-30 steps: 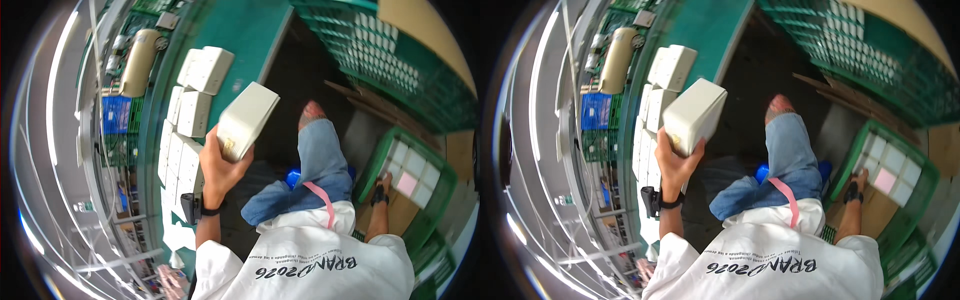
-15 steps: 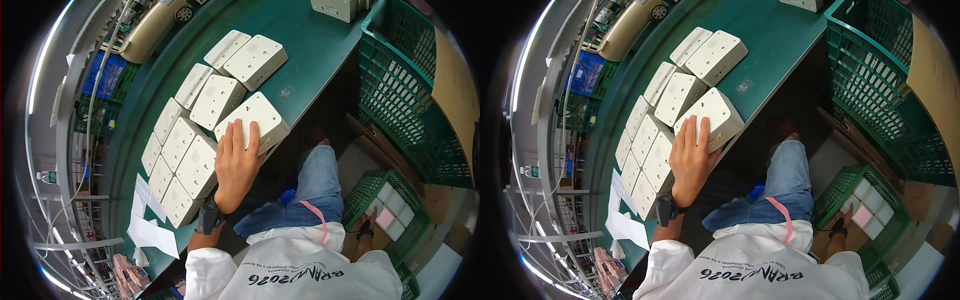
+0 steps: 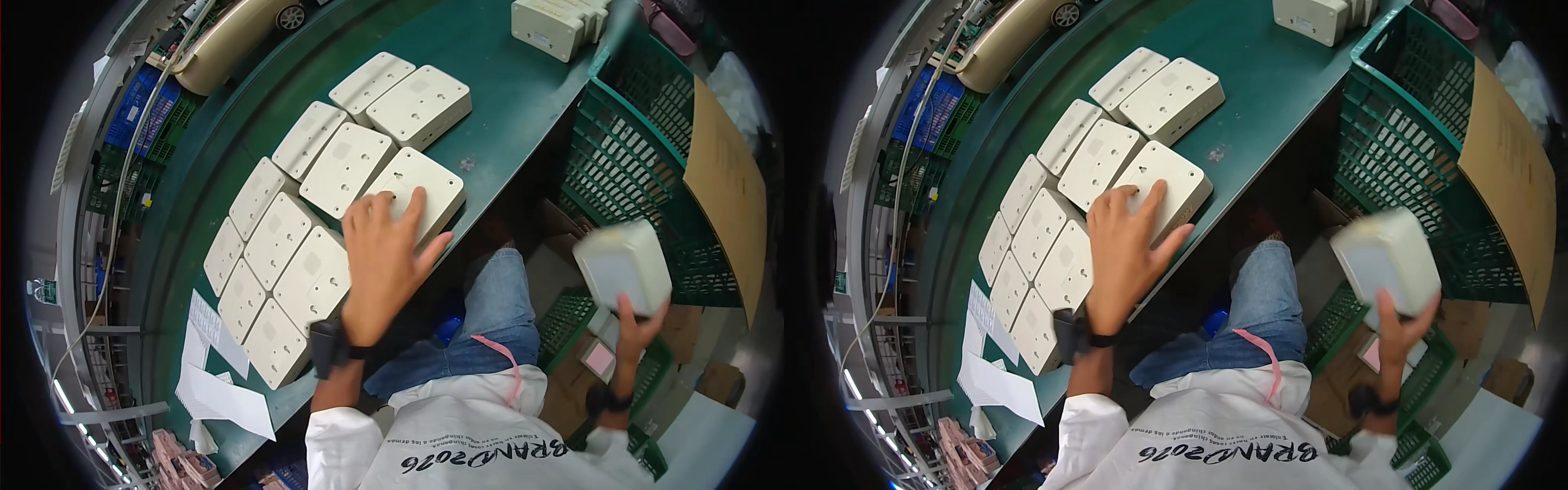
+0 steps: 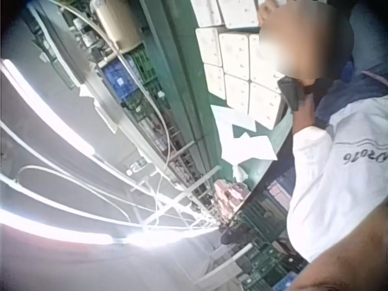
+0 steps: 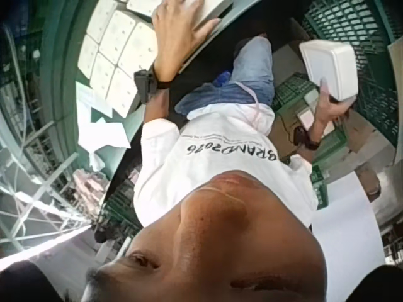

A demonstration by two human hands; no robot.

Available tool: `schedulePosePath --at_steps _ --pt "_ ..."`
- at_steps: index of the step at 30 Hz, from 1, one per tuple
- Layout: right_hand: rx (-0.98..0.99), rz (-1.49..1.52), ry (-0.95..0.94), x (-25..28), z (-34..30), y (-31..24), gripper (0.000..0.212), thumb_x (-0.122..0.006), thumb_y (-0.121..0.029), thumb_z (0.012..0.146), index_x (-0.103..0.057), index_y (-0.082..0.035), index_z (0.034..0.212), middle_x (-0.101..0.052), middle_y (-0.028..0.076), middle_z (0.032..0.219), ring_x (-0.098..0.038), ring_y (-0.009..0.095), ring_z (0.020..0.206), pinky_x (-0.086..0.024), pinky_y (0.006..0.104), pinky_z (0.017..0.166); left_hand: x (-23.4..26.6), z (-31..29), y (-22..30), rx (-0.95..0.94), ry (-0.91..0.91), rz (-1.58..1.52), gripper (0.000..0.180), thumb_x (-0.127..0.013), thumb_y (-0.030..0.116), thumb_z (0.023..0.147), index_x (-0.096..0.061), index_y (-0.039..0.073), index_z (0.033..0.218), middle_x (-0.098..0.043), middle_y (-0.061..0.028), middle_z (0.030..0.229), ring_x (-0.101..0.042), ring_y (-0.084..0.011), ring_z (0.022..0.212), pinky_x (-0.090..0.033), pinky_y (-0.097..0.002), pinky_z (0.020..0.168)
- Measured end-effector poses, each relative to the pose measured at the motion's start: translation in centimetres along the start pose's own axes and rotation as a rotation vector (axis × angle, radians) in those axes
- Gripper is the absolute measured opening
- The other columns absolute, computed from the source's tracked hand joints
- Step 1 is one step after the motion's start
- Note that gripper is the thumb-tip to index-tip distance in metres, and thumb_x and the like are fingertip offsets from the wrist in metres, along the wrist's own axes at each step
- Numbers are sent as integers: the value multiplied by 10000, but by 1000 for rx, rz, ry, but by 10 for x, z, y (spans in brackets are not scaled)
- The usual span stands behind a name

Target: Applying labels to electronic component housings at a workstation.

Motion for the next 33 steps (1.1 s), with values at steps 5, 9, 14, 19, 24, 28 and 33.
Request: schedulePosePath --at_steps 5,9,14,19,24,28,33 --pt "961 -222 -278 -154 114 -83 644 -793 36 690 -553 -28 1284 -618 152 1324 -586 339 1252 -433 471 1090 29 5 -7 -139 -100 -94 717 -849 307 738 -574 180 1387 -512 -209 1289 -440 -453 1277 -408 -539 1001" --pt "1146 -380 -483 -217 141 -87 663 -750 22 627 -564 -46 1259 -623 122 1325 -573 348 1264 -421 514 1083 45 -1 -9 -196 -279 -177 723 -859 266 732 -589 176 1396 -515 -213 1273 -490 -444 1212 -426 -493 1028" --pt "1280 -348 -548 -244 123 -90 635 -716 13 641 -563 -57 1254 -623 115 1325 -557 338 1285 -395 520 1100 47 -20 4 -95 -375 -212 791 -860 305 730 -539 161 1438 -525 -200 1252 -554 -408 1064 -483 -451 926" --pt "1151 -262 -802 -255 117 -100 586 -666 14 655 -577 -62 1229 -623 122 1318 -540 332 1298 -374 522 1111 20 -48 41 63 -131 114 793 -842 393 740 -542 35 1381 -560 -168 1114 -557 -324 850 -451 -383 689" --pt "1114 -83 -1059 -265 131 -115 527 -648 28 671 -605 -45 1191 -622 146 1300 -562 349 1256 -404 504 1080 -11 -36 47 257 -6 224 738 -746 480 814 -573 -29 1321 -589 -169 1079 -519 -262 854 -401 -346 679" --pt "929 -34 -1055 -255 116 -124 407 -661 16 734 -630 -22 1138 -627 169 1264 -611 362 1168 -480 465 991 -29 -1 49 381 71 63 685 -755 420 823 -566 -4 1326 -566 -176 1137 -521 -277 906 -399 -397 766" --pt "813 -112 -992 -241 75 -126 221 -693 -32 835 -658 3 1050 -639 183 1198 -663 369 1027 -547 420 864 -16 10 55 335 208 -196 663 -791 340 797 -559 9 1322 -556 -207 1199 -542 -347 1051 -396 -459 872"
Point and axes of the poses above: each hand's wrist, its own z-axis towards the middle knuckle, its own x-axis out of the back of the hand, y = z × x, the point moved 2 cm from there along z, towards the middle knuckle
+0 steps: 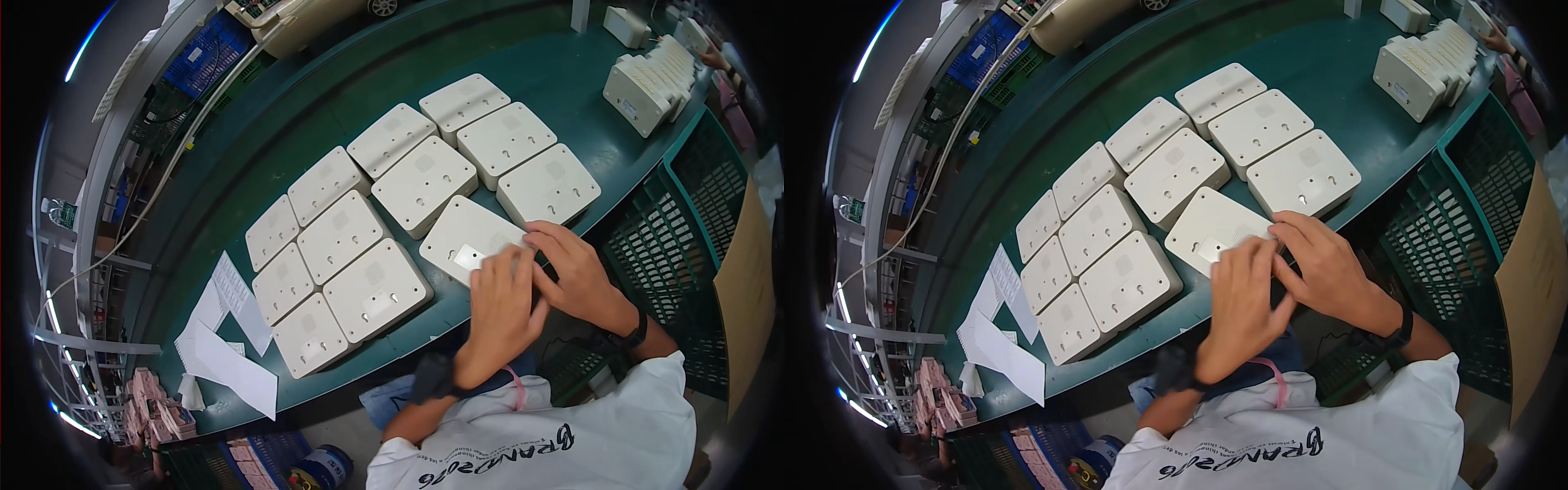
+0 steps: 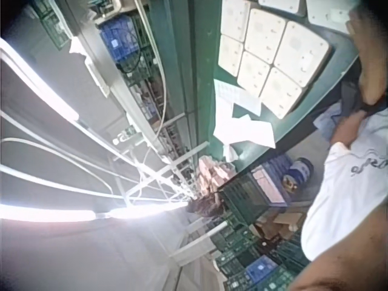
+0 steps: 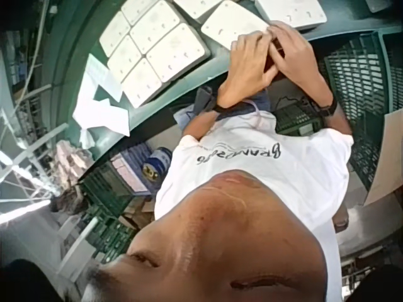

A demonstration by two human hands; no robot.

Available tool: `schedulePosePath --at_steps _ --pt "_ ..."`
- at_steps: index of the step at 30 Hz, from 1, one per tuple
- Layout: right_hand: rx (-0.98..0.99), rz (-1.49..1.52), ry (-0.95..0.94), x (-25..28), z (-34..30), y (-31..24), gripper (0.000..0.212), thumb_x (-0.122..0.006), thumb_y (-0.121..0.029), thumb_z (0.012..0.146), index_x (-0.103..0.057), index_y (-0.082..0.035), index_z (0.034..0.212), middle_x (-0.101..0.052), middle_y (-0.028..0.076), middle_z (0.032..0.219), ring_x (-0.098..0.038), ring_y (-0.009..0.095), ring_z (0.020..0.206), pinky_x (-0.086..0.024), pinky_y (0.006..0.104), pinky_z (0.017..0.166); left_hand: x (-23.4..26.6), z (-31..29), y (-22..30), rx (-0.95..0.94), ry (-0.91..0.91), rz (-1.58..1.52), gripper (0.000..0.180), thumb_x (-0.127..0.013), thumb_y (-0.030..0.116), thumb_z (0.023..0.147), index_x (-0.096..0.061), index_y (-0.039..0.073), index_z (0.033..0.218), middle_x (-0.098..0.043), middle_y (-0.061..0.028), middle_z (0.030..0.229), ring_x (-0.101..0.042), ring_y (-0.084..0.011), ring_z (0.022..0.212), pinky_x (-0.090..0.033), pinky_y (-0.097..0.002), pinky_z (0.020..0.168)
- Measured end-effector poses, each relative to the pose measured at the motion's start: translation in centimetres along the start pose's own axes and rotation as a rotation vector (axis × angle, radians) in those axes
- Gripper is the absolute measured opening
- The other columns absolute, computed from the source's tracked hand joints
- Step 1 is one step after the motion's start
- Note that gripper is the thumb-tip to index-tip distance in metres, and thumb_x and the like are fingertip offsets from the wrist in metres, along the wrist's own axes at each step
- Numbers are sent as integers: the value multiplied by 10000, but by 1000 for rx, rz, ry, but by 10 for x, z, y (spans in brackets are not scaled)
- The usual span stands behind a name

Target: Applying labels to electronic component housings at a workstation.

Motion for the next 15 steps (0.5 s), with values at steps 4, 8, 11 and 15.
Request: schedulePosePath --at_steps 4,8,11,15 --pt "46 45 6 -5 -2 -18 190 -716 -44 846 -667 9 1022 -649 170 1193 -663 367 1005 -545 422 877 47 -7 -38 -268 -222 -244 699 -801 262 761 -540 31 1368 -493 -245 1389 -504 -407 1235 -398 -489 997" --pt "58 67 -19 -5 3 -25 206 -721 -34 851 -670 8 1047 -651 167 1211 -663 359 1003 -547 410 873 60 -9 -57 -263 -345 89 717 -789 164 747 -523 34 1400 -462 -248 1470 -461 -424 1333 -386 -473 1075" --pt "5 1 -10 -5 3 -24 210 -721 -29 848 -669 10 1048 -649 163 1237 -661 350 1029 -545 402 879 57 -4 -47 -517 -265 120 563 -745 79 746 -593 24 1285 -555 -216 1315 -536 -376 1223 -439 -429 955" --pt "-46 -17 12 -2 -9 -29 224 -708 -17 848 -667 20 1065 -646 171 1260 -649 356 1072 -536 403 904 48 13 -53 -563 -398 -35 398 -725 59 753 -630 7 1137 -597 -150 1082 -583 -319 1010 -451 -420 872"
Point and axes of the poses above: each hand's wrist, its own z-axis towards the middle knuckle, its own x-axis out of the back of the hand, y = z × x, the point moved 2 cm from there along z, towards the middle knuckle
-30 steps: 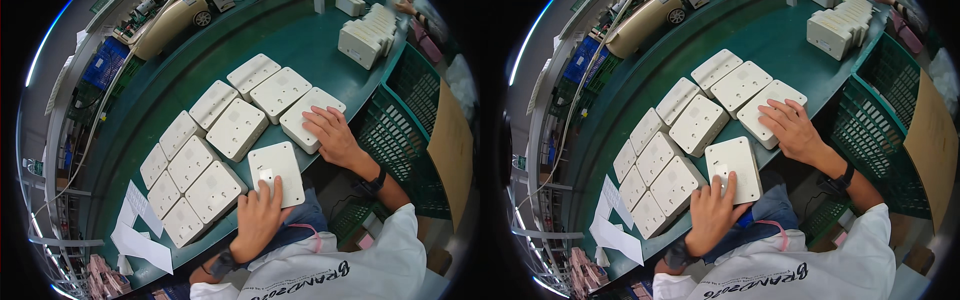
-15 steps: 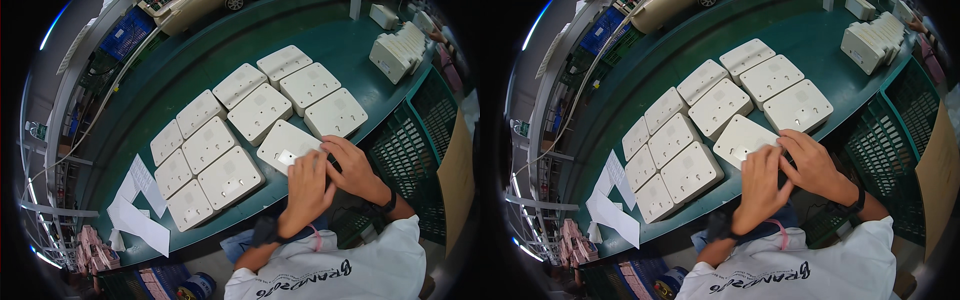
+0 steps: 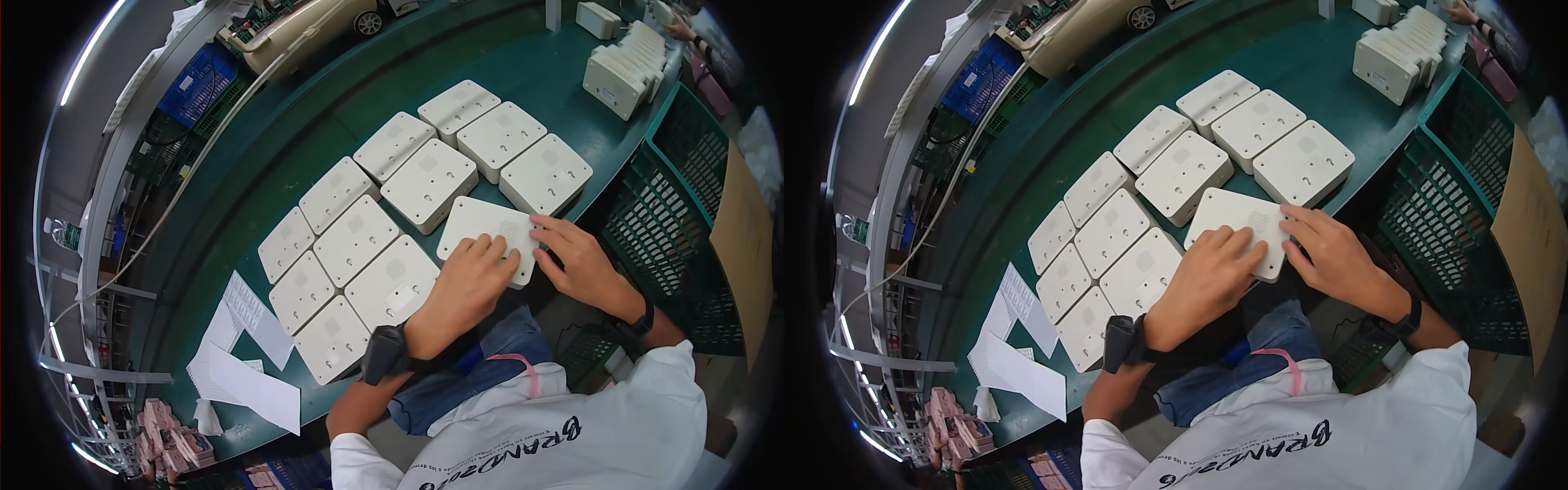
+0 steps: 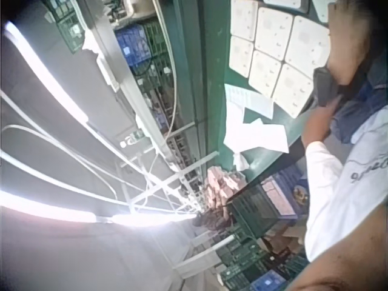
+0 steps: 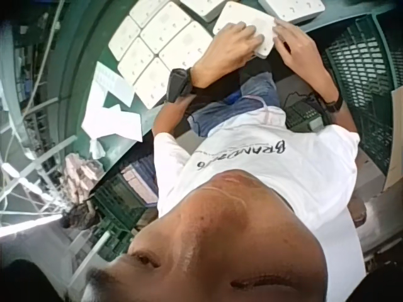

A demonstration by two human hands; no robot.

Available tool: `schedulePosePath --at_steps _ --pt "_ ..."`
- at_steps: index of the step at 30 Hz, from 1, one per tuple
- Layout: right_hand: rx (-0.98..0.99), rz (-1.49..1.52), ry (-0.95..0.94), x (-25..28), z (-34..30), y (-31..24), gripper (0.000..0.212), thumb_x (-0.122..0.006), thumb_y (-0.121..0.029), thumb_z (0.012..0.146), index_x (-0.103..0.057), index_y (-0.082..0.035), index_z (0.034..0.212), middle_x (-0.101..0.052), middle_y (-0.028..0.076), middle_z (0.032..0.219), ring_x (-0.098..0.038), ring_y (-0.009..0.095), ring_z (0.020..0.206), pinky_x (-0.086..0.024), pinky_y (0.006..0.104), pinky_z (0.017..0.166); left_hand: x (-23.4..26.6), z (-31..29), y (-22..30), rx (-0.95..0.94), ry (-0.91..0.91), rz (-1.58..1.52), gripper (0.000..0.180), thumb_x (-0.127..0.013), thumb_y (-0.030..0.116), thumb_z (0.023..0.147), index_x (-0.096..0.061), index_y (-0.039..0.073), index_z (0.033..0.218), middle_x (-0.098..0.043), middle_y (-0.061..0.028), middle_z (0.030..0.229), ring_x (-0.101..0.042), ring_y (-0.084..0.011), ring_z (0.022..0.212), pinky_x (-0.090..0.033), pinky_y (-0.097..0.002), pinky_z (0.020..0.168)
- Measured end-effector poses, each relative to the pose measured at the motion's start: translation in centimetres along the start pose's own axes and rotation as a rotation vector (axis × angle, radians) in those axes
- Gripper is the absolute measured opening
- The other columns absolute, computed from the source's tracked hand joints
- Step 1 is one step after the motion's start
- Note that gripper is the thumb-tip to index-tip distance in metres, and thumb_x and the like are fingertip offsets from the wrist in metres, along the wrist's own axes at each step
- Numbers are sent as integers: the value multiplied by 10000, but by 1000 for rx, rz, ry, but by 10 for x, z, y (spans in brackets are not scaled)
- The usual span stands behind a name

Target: Applying labels to electronic component housings at a workstation.

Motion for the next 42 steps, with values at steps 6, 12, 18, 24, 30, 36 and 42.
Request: schedulePosePath --at_steps 6,12,18,24,30,36,42 --pt "62 9 -10 -3 -9 -12 305 -664 15 846 -642 42 1149 -619 186 1313 -615 381 1143 -511 414 964 -19 1 0 -168 99 -122 338 -729 72 765 -619 3 1077 -563 -115 993 -554 -298 923 -443 -446 835" --pt "132 -84 2 -16 7 1 402 -620 30 833 -592 59 1232 -579 190 1363 -591 375 1181 -492 420 1009 4 -7 -28 7 169 137 569 -790 169 771 -570 10 1272 -518 -244 1332 -515 -416 1179 -468 -424 945" --pt "195 -238 -81 -31 43 16 416 -642 3 786 -604 48 1198 -606 171 1299 -597 336 1169 -496 434 994 18 -16 -25 180 -54 60 657 -822 272 772 -557 63 1335 -475 -259 1411 -473 -446 1236 -411 -481 1049" --pt "393 -333 -7 -45 82 24 364 -674 -53 769 -628 7 1124 -649 131 1185 -618 307 1083 -515 434 914 30 -15 -38 327 -257 187 553 -777 336 830 -611 68 1284 -576 -195 1324 -525 -389 1188 -413 -494 1004" --pt "27 -224 91 -21 157 82 292 -670 -246 920 -638 -44 1128 -677 125 1176 -618 339 1099 -505 409 930 54 3 -171 652 99 259 588 -571 484 984 -546 98 1427 -413 -277 1529 -379 -419 1420 -262 -499 1149" --pt "-453 -152 -230 -46 245 176 601 -458 -508 1027 -591 37 1244 -645 254 1255 -590 417 1197 -476 483 993 26 -6 -220 620 15 256 608 -479 485 1016 -481 99 1486 -346 -307 1559 -292 -435 1473 -187 -543 1185" --pt "-310 -129 -249 -65 260 185 753 -442 -600 1013 -534 60 1364 -595 286 1325 -588 390 1223 -458 425 1034 41 -10 -205 591 -39 187 536 -447 410 1044 -485 108 1485 -358 -275 1565 -287 -421 1480 -200 -493 1192"
Point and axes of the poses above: each hand's wrist, its own z-axis towards the middle knuckle, its own x-axis out of the back of the hand, y = z × x, the point moved 2 cm from there along z, towards the middle knuckle
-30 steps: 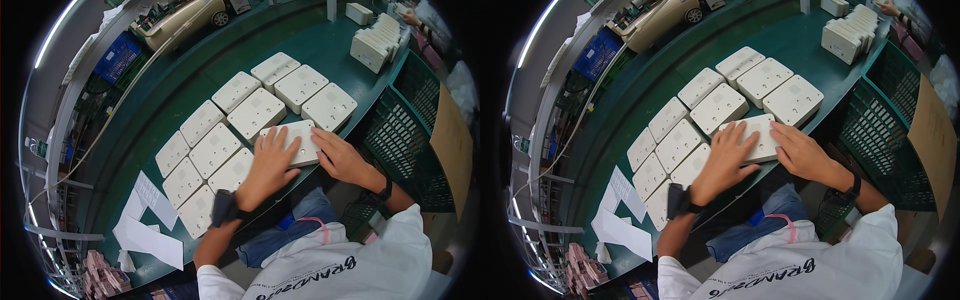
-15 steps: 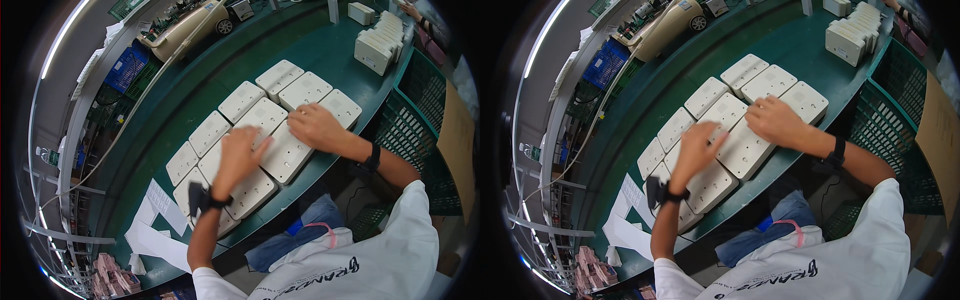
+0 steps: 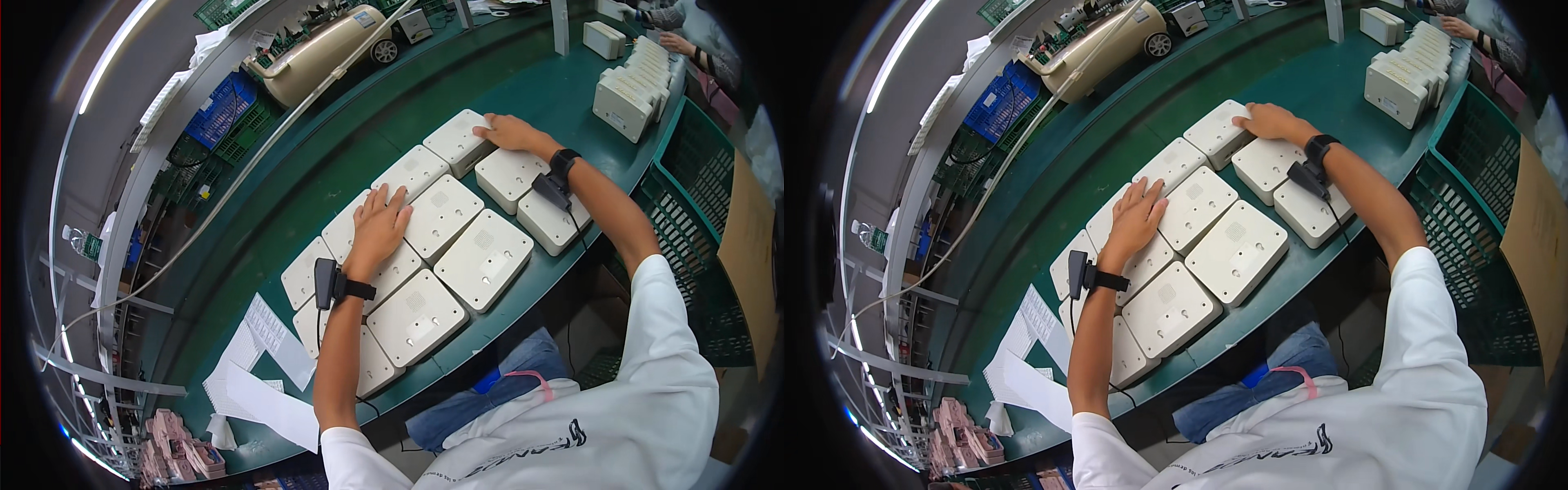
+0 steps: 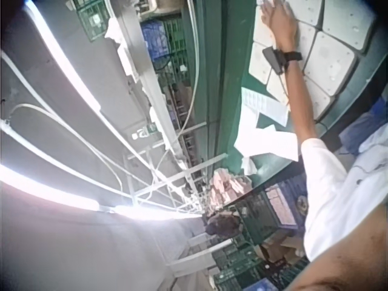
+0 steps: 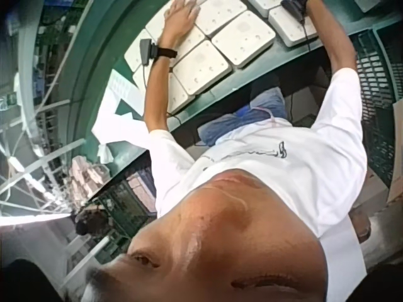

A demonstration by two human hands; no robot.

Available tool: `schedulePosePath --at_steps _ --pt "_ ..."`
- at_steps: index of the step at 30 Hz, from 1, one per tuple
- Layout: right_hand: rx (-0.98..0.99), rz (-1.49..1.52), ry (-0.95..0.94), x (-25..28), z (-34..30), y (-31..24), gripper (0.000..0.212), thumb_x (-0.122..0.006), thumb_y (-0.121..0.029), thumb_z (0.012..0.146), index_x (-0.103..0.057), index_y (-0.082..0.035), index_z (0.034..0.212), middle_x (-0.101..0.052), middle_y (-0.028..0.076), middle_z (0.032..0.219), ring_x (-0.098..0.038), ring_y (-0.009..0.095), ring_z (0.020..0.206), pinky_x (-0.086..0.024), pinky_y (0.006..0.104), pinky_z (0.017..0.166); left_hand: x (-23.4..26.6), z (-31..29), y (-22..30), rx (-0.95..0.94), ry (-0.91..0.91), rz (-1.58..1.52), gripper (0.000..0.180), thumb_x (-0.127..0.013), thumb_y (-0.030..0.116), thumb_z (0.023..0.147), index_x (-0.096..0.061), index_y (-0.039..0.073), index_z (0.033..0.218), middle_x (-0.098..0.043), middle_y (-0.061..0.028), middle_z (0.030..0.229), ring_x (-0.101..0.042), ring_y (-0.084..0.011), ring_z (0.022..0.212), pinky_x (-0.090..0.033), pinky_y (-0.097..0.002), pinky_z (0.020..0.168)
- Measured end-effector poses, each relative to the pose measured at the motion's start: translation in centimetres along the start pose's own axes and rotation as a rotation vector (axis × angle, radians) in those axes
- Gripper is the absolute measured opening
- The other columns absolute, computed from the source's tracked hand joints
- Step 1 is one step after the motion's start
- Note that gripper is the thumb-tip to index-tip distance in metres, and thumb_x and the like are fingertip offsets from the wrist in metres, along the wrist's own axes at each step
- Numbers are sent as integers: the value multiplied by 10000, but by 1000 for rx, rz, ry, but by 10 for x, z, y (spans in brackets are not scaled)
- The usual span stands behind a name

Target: Applying labels to electronic component housings at a workstation.

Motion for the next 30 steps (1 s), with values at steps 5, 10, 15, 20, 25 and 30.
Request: schedulePosePath --at_steps 5,10,15,20,25,30 --pt "-11 575 -55 34 -45 30 809 -506 -640 977 -541 78 1346 -612 280 1277 -617 346 1168 -481 392 979 5 -62 81 -289 -2 -99 477 -566 266 986 -518 88 1427 -391 -241 1541 -339 -412 1450 -284 -536 1154" --pt "-195 109 -150 28 -81 31 840 -555 -668 940 -552 76 1331 -619 235 1266 -624 271 1130 -481 342 971 -6 -111 121 -426 16 -77 552 -620 286 960 -482 86 1455 -381 -239 1544 -351 -400 1440 -253 -593 1154" --pt "-110 27 -135 17 -70 5 772 -553 -638 960 -562 42 1326 -633 193 1235 -615 227 1122 -484 311 960 -5 -122 114 -439 -8 79 630 -669 362 930 -474 79 1458 -349 -242 1562 -320 -409 1458 -232 -598 1163" --pt "-14 313 45 69 -139 43 579 -562 -434 1032 -504 -20 1433 -595 132 1346 -575 237 1219 -459 356 1041 17 -216 84 -182 -4 -32 670 -707 364 902 -472 67 1455 -329 -245 1574 -302 -411 1468 -229 -599 1163" --pt "-68 207 160 28 -237 66 532 -608 -301 1023 -486 36 1417 -587 160 1340 -558 237 1225 -414 320 1056 28 -329 28 401 272 160 781 -793 337 834 -456 33 1470 -370 -278 1536 -342 -405 1448 -262 -570 1158" --pt "-74 416 240 -3 -218 54 524 -587 -325 1035 -501 46 1395 -597 171 1312 -552 236 1227 -405 319 1053 -6 -351 11 555 427 -349 850 -819 258 817 -390 -14 1499 -361 -291 1536 -362 -425 1428 -296 -502 1162"
Point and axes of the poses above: each hand's wrist, its own z-axis towards the middle knuckle, its own x-axis out of the back of the hand, y = z × x, the point moved 2 cm from there along z, towards the middle knuckle
